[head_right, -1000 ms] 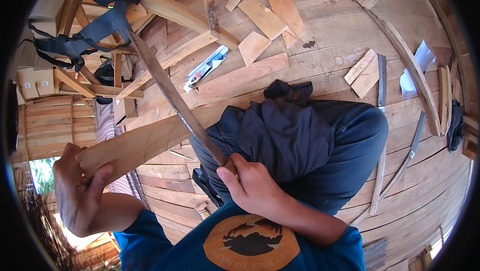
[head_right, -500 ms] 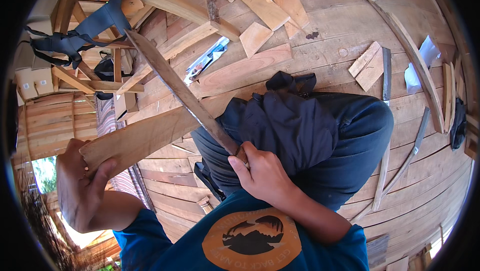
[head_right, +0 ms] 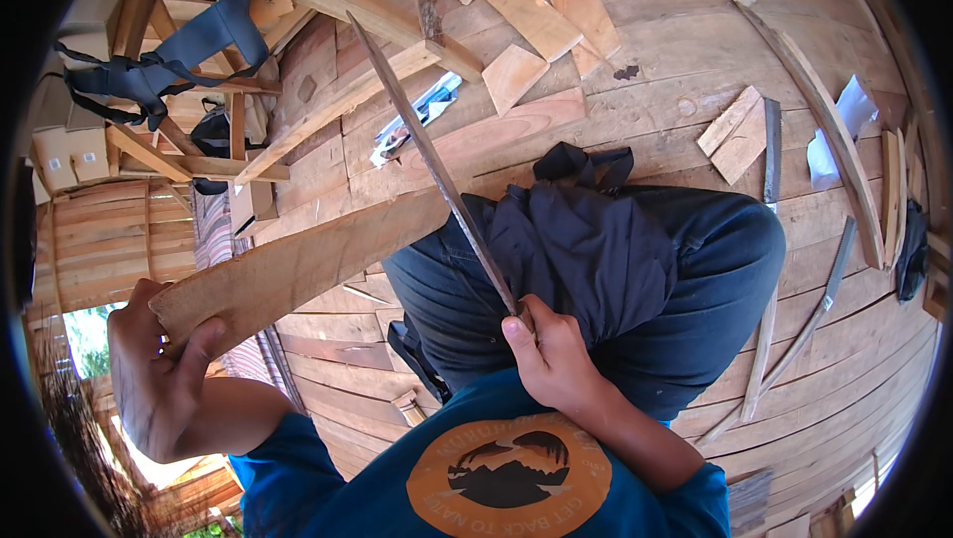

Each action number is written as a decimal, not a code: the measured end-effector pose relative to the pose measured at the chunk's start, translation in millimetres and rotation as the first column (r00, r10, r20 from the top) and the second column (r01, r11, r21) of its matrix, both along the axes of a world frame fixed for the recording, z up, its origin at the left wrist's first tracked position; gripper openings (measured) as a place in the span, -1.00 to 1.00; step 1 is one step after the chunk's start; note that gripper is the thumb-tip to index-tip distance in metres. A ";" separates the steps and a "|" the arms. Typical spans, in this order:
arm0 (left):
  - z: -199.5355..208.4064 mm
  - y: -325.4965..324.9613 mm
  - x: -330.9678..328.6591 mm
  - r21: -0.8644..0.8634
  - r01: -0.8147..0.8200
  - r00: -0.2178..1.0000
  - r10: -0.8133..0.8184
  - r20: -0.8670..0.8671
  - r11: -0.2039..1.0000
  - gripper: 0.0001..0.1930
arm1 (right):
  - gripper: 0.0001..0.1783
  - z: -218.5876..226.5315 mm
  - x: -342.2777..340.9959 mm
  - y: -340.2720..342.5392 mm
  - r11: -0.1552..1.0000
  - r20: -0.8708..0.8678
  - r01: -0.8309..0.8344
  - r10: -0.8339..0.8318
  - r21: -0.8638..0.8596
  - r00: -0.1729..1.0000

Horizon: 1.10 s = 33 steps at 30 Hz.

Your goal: The person saws a piece of wood by hand using a long blade, then holds the wood to inspect the cut.

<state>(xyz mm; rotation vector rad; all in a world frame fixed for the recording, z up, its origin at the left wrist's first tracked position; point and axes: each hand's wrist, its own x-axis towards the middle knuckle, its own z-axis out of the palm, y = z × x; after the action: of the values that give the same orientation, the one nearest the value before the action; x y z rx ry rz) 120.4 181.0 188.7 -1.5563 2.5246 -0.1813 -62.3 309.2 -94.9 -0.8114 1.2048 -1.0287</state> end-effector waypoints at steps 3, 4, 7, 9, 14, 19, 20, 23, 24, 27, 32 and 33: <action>10.7 0.5 2.4 0.140 -0.107 0.992 0.096 0.080 0.984 -0.52 | -0.56 22.6 -11.4 -8.4 0.996 0.041 -0.035 0.039 -0.087 0.998; 12.7 0.2 0.6 0.162 -0.097 0.992 0.082 0.095 0.982 -0.52 | -0.56 31.1 -14.6 -11.9 0.991 0.057 -0.053 0.061 -0.120 0.997; 12.0 0.2 -5.5 0.160 -0.067 0.993 0.051 0.107 0.985 -0.55 | -0.54 52.2 -18.3 -18.8 0.970 0.050 -0.132 0.145 -0.205 0.988; 9.8 1.3 -7.1 0.139 -0.048 0.996 0.037 0.081 0.989 -0.57 | -0.54 56.6 -15.3 -23.1 0.959 0.026 -0.162 0.173 -0.231 0.985; 2.5 0.6 -5.8 0.134 0.042 0.998 -0.048 0.037 0.990 -0.61 | -0.55 7.7 1.6 -28.0 0.984 -0.128 -0.068 0.047 -0.164 0.991; -5.5 5.4 -8.3 0.025 -0.025 0.999 0.026 -0.035 0.999 -0.62 | -0.54 -7.5 4.2 -12.4 0.996 -0.029 -0.068 0.070 0.060 0.997; -8.7 8.3 -9.9 -0.011 -0.069 0.996 0.068 -0.062 0.998 -0.63 | -0.54 1.9 3.3 -14.1 0.996 -0.025 -0.084 0.084 -0.013 0.996; 0.6 1.5 0.6 0.055 0.020 1.000 -0.019 -0.008 0.998 -0.61 | -0.57 34.3 1.5 -21.1 0.968 -0.022 -0.118 0.116 -0.222 0.993; 2.6 0.5 1.8 0.083 0.018 1.000 -0.019 0.009 0.996 -0.60 | -0.57 32.1 3.3 -21.7 0.968 -0.015 -0.110 0.109 -0.226 0.994; 8.3 0.3 -6.5 0.202 -0.095 0.994 0.082 0.073 0.975 -0.55 | -0.56 15.9 9.8 -26.0 0.977 -0.021 -0.078 0.075 -0.201 0.997; 5.1 -0.5 -10.1 0.118 -0.098 0.994 0.091 0.065 0.988 -0.56 | -0.54 16.5 8.2 -26.9 0.979 0.010 -0.074 0.077 -0.190 0.997; 3.8 2.0 -8.1 0.077 -0.101 0.994 0.097 0.055 0.992 -0.57 | -0.54 26.4 9.0 -28.6 0.979 0.024 -0.075 0.082 -0.191 0.996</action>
<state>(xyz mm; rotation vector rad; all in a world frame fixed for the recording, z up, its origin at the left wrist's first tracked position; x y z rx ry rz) 112.3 183.0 192.5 -1.6202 2.3790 -0.1055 -53.3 280.6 -68.5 -0.9807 1.0499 -1.0992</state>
